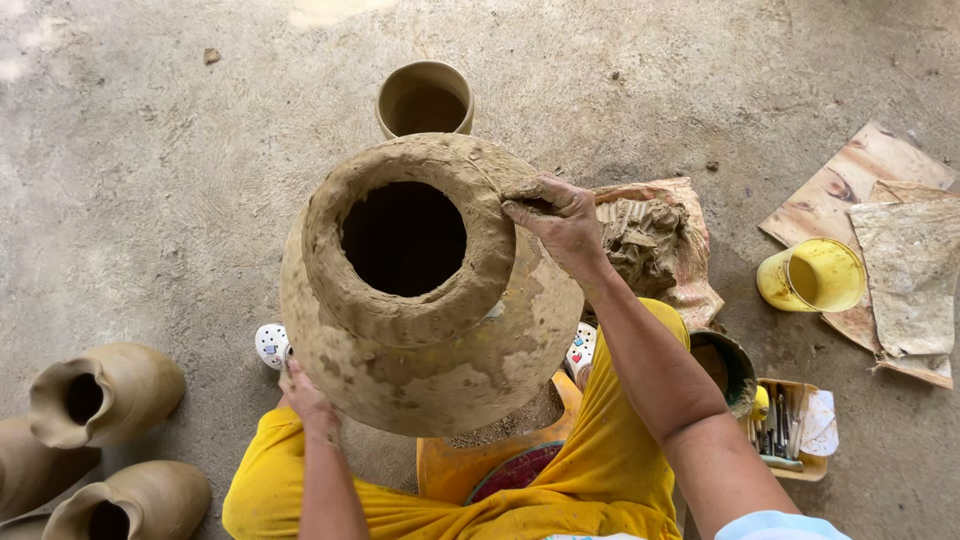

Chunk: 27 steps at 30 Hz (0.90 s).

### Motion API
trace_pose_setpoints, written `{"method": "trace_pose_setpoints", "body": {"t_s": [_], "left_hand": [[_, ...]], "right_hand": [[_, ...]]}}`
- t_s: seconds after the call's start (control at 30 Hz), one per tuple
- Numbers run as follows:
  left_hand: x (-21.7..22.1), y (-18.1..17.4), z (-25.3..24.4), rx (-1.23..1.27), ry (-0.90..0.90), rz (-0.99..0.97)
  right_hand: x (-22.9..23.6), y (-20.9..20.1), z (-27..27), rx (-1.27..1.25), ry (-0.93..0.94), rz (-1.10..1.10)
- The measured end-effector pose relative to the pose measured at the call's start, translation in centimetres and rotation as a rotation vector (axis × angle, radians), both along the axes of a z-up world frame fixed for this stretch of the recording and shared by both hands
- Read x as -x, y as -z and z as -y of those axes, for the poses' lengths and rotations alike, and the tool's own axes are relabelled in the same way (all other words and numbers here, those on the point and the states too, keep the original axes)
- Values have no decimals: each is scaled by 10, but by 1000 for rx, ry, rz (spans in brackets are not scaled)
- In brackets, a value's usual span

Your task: The person adds a long coil of clay to the rim of a large clay vessel by hand, pressing and smoothing the joint, and then uses a smaller piece of clay to further refine and build up the rim.

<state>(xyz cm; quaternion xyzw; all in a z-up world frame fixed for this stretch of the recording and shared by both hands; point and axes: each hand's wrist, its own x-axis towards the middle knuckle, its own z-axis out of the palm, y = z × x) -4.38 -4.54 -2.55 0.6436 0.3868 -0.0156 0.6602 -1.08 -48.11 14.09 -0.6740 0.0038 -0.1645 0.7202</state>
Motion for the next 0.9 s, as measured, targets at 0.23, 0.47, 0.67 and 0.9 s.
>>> {"method": "trace_pose_setpoints", "body": {"t_s": [0.23, 0.47, 0.67, 0.9], "left_hand": [[29, 44, 20, 7, 23, 118], [46, 22, 31, 142, -102, -148], [-16, 31, -20, 303, 236, 231], [63, 30, 52, 148, -164, -115]], "right_hand": [[6, -7, 1, 30, -15, 68], [7, -9, -1, 142, 0, 117], [9, -14, -1, 185, 0, 72], [10, -11, -4, 127, -6, 98]]}}
